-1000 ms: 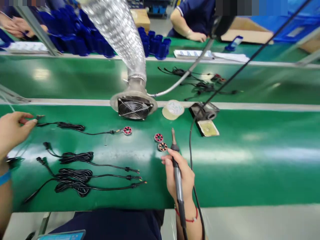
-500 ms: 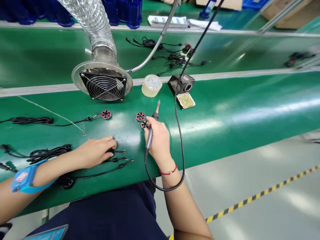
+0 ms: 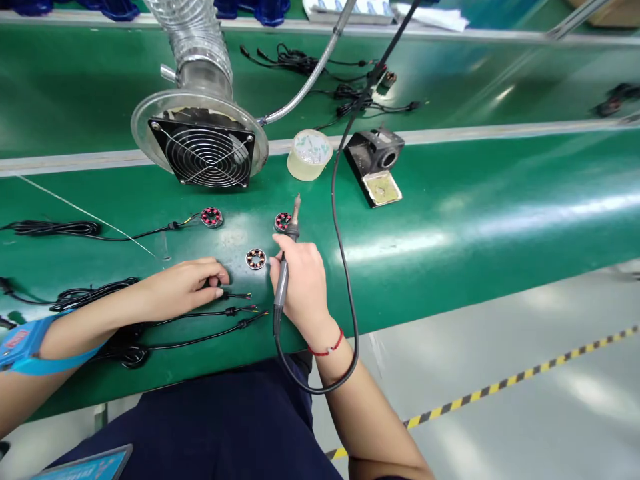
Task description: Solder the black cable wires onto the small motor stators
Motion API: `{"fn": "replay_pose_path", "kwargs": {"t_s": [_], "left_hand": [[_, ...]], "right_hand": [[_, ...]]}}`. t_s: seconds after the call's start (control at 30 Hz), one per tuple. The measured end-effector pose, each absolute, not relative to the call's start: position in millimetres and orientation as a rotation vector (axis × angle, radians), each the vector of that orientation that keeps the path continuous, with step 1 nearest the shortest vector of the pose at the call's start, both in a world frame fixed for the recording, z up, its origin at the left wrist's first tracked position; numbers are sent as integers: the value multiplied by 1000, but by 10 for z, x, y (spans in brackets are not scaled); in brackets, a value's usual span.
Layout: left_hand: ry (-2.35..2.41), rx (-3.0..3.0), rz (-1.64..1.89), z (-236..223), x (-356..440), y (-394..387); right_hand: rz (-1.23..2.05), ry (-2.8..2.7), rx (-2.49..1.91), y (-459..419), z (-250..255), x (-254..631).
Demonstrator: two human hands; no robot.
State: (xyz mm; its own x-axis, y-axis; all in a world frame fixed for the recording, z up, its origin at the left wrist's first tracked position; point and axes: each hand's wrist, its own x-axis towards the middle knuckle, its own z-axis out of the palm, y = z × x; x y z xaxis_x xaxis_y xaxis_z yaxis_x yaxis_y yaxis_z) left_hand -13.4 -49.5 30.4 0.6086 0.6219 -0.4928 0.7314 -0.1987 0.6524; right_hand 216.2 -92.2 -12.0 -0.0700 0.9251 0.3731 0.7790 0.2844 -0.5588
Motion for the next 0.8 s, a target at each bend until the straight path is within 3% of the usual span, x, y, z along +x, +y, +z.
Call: {"fn": "replay_pose_path", "kwargs": {"t_s": [0.23, 0.47, 0.8], "left_hand": [[1192, 1485, 206, 276, -130, -316], [1269, 1453, 375, 103, -215, -311], [1368, 1759, 71, 200, -64, -381]], "right_hand": [[452, -1937, -1745, -874, -154, 1893], [876, -2028, -1283, -877, -164, 1842], [620, -2058, -1541, -903, -219, 1660]]}}
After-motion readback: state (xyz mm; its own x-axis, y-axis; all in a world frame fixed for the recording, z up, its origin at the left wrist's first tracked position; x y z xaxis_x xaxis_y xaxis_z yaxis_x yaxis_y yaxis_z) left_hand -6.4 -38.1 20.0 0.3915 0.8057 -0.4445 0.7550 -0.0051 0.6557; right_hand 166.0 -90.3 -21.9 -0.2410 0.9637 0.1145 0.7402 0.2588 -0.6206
